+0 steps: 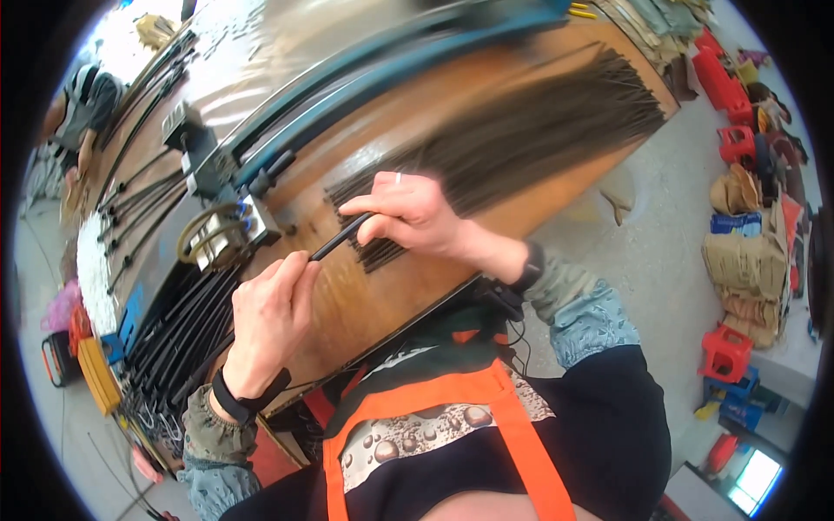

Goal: The person picks up a rod, slides a spring onto it, and places the assembly into a machine to be pressed. They then remove the finished rod and place it onto a pile on the table.

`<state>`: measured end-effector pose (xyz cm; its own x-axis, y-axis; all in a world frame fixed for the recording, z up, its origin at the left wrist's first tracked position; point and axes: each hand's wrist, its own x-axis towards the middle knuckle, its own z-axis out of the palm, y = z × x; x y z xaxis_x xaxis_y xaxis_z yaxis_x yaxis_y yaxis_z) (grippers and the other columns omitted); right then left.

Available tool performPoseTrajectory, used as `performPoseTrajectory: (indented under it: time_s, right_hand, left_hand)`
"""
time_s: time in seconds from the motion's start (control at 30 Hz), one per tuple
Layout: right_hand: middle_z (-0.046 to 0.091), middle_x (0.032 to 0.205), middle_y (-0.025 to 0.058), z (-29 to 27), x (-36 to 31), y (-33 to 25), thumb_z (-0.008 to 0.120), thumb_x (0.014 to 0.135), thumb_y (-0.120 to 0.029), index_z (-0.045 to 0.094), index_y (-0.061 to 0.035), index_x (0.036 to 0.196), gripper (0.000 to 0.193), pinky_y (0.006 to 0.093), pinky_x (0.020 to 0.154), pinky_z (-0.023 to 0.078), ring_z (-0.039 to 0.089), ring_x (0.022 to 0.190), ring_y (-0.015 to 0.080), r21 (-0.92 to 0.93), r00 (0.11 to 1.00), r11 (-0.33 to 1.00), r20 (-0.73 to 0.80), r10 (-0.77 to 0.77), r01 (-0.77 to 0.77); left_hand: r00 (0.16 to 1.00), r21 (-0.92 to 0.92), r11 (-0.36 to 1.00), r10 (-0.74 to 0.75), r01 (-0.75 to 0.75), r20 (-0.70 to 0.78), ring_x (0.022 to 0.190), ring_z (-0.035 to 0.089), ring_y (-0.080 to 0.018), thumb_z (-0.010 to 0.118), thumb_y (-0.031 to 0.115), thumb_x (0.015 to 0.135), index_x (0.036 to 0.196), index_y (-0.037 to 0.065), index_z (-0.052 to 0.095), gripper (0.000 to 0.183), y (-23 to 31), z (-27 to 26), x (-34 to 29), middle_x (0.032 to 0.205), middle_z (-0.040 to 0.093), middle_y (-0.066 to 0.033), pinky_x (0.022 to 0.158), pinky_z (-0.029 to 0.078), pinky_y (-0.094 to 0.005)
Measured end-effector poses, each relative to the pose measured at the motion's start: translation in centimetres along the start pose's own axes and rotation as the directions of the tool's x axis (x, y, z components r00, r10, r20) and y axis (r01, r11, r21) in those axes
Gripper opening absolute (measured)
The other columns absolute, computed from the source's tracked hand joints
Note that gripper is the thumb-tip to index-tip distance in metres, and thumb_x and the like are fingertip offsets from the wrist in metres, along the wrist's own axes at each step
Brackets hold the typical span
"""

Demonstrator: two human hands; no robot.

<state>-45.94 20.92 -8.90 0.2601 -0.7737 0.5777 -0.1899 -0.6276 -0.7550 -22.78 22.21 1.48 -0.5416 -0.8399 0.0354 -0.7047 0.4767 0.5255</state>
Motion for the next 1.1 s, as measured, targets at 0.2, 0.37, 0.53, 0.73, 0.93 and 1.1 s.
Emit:
performPoseTrajectory:
  time_s: [0.2, 0.37, 0.53, 0.73, 0.93, 1.1]
  right_hand:
    - [0.058, 0.071, 0.0053, -2.0, 2.3, -1.2, 0.079, 0.076, -0.022, 0.065, -0.0023, 0.117, 0.048, 0.0332, 0.064, 0.052, 0.058, 0.067, 0.0214, -0.444, 0.951, 0.841, 0.129, -0.282, 0.309]
    - [0.065, 0.075, 0.0065, -5.9, 4.5, 1.6, 0.08, 0.076, -0.019, 0.063, -0.0042, 0.122, 0.051, 0.0322, 0.065, 0.056, 0.063, 0.071, 0.0217, -0.388, 0.895, 0.881, -0.237, -0.378, 0.269]
    - [0.07, 0.083, 0.0093, -7.9, 3.6, 3.7, 0.081, 0.076, -0.019, 0.063, -0.0074, 0.121, 0.05, 0.0328, 0.063, 0.056, 0.067, 0.073, 0.0214, -0.398, 0.934, 0.904, -0.357, 0.007, -0.159]
    - [0.071, 0.085, 0.0088, -10.4, 3.3, 4.5, 0.079, 0.079, -0.023, 0.061, -0.0107, 0.126, 0.052, 0.0307, 0.061, 0.057, 0.067, 0.066, 0.0179, -0.588, 0.982, 0.797, -0.185, 0.034, -0.138]
    - [0.07, 0.082, 0.0081, -10.6, 5.2, 5.1, 0.08, 0.078, -0.027, 0.059, -0.0108, 0.129, 0.057, 0.0291, 0.056, 0.055, 0.065, 0.064, 0.017, -0.526, 0.929, 0.818, -0.131, -0.347, 0.231]
    - [0.07, 0.083, 0.0072, -8.4, 4.1, 3.5, 0.074, 0.085, -0.026, 0.063, -0.0106, 0.124, 0.044, 0.0308, 0.062, 0.055, 0.064, 0.07, 0.0179, -0.628, 0.981, 0.756, -0.163, 0.105, -0.185]
  left_hand:
    - [0.987, 0.233, 0.961, 0.133, -0.151, 0.09, 0.061, 0.058, -0.0323, 0.062, 0.015, 0.091, 0.09, 0.007, 0.058, 0.008, 0.1, -0.5, 2.5, 0.069, 0.054, -0.0104, 0.053, 0.045, -0.0415]
    - [0.861, 0.604, 0.688, 0.508, -0.401, -0.007, 0.07, 0.057, -0.0244, 0.061, 0.009, 0.088, 0.114, 0.008, 0.061, 0.027, 1.8, -3.5, 7.6, 0.076, 0.05, -0.0072, 0.06, 0.046, -0.0367]
    - [0.846, 0.662, 0.601, 0.525, -0.448, 0.096, 0.074, 0.056, -0.024, 0.059, 0.005, 0.086, 0.13, 0.006, 0.055, 0.044, 0.5, -5.7, 10.3, 0.078, 0.05, -0.0084, 0.063, 0.047, -0.0359]
    - [0.808, 0.639, 0.621, 0.59, -0.454, 0.001, 0.075, 0.057, -0.0251, 0.059, 0.005, 0.085, 0.132, 0.012, 0.055, 0.047, 0.0, -4.2, 11.5, 0.08, 0.053, -0.0077, 0.065, 0.049, -0.0373]
    - [0.863, 0.541, 0.715, 0.504, -0.442, 0.04, 0.073, 0.058, -0.0255, 0.058, 0.004, 0.085, 0.128, 0.016, 0.058, 0.044, -1.2, -3.0, 12.1, 0.079, 0.054, -0.007, 0.065, 0.049, -0.039]
    - [0.879, 0.585, 0.699, 0.474, -0.411, 0.052, 0.071, 0.058, -0.0247, 0.059, 0.007, 0.087, 0.125, 0.018, 0.059, 0.039, -0.3, -2.9, 10.9, 0.075, 0.052, -0.0065, 0.062, 0.048, -0.0379]
